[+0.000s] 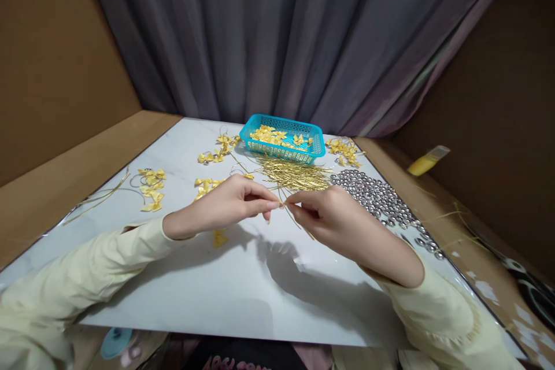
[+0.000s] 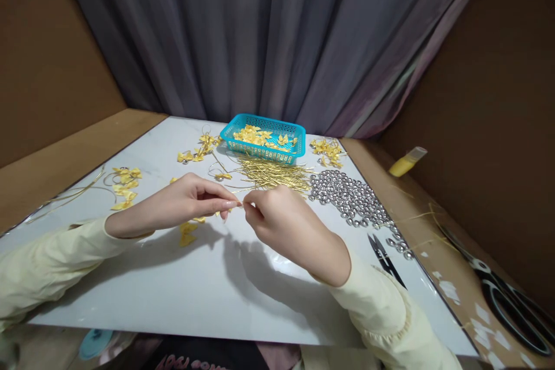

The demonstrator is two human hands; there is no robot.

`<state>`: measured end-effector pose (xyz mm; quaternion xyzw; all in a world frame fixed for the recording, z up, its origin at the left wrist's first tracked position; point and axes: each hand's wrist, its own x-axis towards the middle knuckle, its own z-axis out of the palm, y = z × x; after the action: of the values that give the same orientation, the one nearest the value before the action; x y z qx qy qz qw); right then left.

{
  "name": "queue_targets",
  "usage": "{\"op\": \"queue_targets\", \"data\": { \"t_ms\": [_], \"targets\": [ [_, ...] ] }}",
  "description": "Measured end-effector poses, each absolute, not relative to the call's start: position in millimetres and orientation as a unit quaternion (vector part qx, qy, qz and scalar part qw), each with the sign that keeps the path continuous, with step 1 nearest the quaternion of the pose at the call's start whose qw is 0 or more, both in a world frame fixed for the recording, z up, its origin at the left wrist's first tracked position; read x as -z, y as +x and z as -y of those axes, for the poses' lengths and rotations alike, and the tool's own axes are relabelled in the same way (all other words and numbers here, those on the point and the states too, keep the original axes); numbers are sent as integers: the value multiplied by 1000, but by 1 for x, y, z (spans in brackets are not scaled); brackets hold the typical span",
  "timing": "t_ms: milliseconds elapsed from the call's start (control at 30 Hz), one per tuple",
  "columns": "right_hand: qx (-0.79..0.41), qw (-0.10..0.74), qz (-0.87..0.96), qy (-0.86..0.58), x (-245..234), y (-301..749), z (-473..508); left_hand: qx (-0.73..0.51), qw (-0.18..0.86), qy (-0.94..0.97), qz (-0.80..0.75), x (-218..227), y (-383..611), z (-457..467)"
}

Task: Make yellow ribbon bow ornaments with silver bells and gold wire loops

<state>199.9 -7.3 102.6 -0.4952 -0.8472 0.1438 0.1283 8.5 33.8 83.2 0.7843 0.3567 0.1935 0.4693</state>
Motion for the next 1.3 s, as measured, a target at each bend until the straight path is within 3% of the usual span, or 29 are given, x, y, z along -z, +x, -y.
{"op": "queue_targets", "data": {
  "t_ms": [500, 1000, 1300],
  "targets": [
    [-319, 111, 816, -470, -110, 207, 4, -192, 467, 788, -354, -82, 8, -33],
    [-188, 110, 848, -483, -104, 201, 5, -193, 455, 787, -368, -84, 10, -35],
    [-256, 87, 839, -472, -109, 210, 0, -190, 464, 781, -372, -84, 9, -33]
  ]
}}
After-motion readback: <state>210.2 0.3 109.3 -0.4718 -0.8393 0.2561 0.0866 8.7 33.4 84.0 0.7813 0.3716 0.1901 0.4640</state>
